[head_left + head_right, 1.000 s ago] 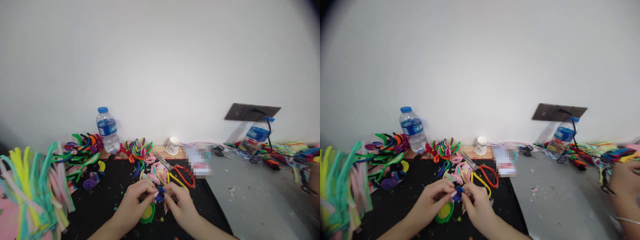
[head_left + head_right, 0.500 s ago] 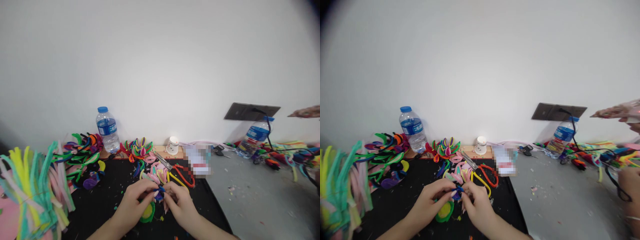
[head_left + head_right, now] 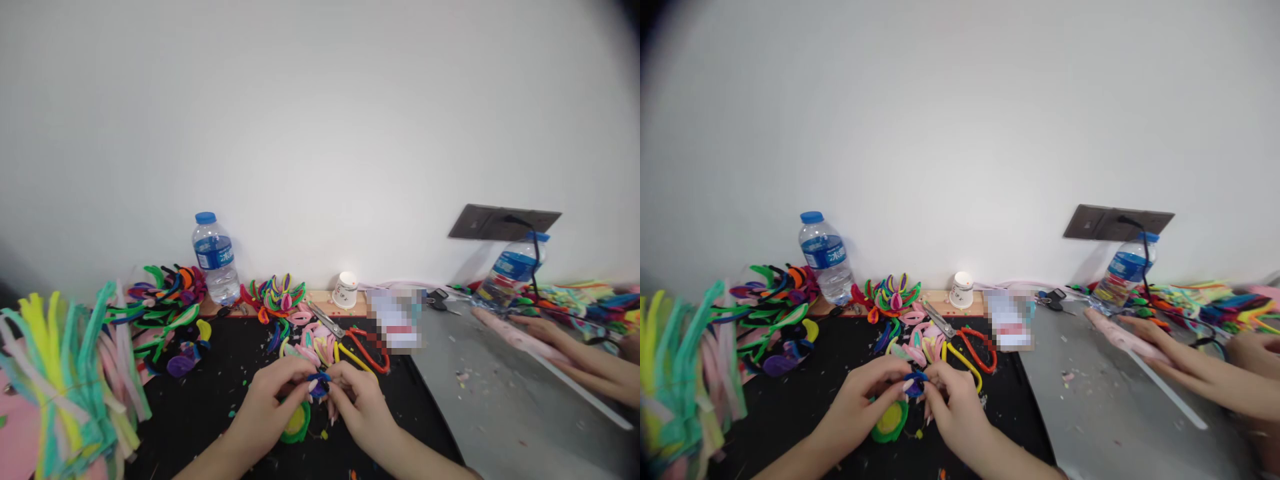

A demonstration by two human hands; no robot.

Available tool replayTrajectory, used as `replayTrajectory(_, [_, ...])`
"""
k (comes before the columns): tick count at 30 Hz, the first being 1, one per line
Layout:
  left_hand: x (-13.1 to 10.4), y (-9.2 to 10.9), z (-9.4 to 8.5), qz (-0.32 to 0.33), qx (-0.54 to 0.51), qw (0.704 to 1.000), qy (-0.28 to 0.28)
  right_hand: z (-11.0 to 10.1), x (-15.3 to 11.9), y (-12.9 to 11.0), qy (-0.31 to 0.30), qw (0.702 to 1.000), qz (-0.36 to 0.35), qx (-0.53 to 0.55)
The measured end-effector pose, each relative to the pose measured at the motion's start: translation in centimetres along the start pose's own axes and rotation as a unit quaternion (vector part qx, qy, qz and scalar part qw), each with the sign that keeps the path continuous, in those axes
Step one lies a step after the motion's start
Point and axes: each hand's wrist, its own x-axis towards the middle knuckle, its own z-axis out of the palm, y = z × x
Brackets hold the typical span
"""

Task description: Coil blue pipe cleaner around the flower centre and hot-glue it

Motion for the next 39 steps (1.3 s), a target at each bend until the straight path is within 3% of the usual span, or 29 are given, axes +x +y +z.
replayTrajectory(17, [-0.09, -0.22, -0.13, 0.040, 0.048, 0.998, -0.012, -0.03, 0.14, 0.00, -0.001, 1.000, -0.010, -0.001])
replayTrajectory(39, [-0.01, -0.11, 0.01, 0.025, 0.001, 0.999, -0.027, 0.12, -0.10, 0.62, 0.003, 1.000, -0.008, 0.007])
